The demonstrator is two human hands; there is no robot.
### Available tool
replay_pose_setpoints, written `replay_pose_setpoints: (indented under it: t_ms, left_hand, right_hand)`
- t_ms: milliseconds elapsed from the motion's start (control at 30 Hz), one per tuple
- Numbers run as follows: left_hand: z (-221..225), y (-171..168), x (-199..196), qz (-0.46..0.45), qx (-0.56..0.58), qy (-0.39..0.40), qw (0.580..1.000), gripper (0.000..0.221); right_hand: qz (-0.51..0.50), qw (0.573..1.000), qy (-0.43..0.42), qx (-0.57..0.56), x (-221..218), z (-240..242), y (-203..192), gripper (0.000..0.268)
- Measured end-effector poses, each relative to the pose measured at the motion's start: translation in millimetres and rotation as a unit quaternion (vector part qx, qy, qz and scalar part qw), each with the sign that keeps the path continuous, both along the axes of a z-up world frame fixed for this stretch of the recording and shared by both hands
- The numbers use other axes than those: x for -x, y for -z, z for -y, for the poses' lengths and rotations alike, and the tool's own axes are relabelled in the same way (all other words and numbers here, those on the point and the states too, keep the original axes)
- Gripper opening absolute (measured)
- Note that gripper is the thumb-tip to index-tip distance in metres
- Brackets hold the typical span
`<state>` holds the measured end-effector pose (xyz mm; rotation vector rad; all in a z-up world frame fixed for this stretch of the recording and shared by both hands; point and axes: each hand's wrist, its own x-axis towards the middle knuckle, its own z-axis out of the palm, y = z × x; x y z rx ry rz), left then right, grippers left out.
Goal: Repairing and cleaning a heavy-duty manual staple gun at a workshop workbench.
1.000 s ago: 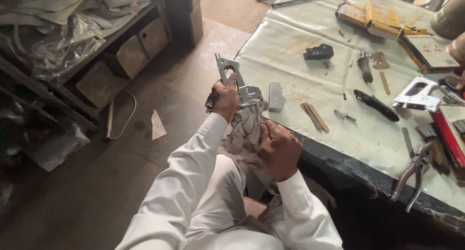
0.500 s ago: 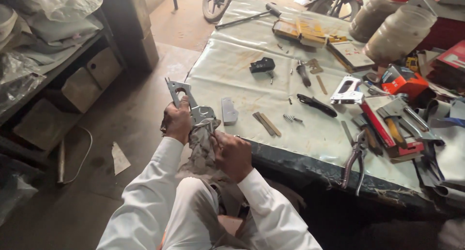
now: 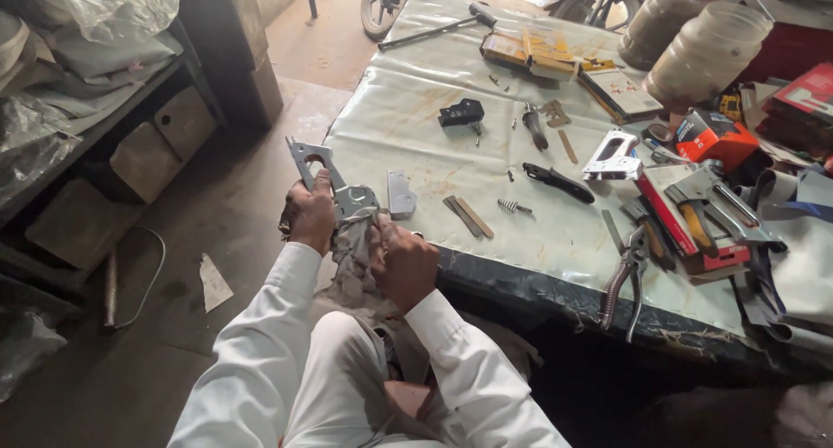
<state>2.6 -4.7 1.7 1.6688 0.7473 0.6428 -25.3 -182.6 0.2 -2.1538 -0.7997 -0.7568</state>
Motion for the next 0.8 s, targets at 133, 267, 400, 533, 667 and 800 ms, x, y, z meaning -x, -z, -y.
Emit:
replay_pose_setpoints:
  t_ms: [133,267,400,533,667,800]
  left_hand:
    - [-2,20,-11,0.043,0.026,-0.014,0.999,0.037]
    - [-4,31,-16,0.045,0.020,-0.002,0.999,0.038]
    - [-10,33,-19,-0.026,0.014,-0.067,0.997,0.048]
    - [-10,23,-15,0.034,0.042,-0.074,0.996,0.046]
    - [-4,15,-13,0.056,0.088,-0.023,0.994,0.045]
    - [-4,24,-12,0.139,0.081,0.051,0.986,0.035]
  right_hand:
    - [-0.037,0.999,0.019,0.018,4,1,-4,0.024]
    - [-0.077,0.995,0.022,0.059,-16,-11,9,0.024]
    - [-0.032,0.993,-0.106,0.034,-8,2,20,0.017]
    - [-0.051,0.998,-0.020,-0.038,10,20,-2,0.021]
    - [-0.088,0.995,0.030,-0.025,5,17,-10,0.022]
    - [-0.093,0.995,0.007,-0.020,0,2,-6,0.022]
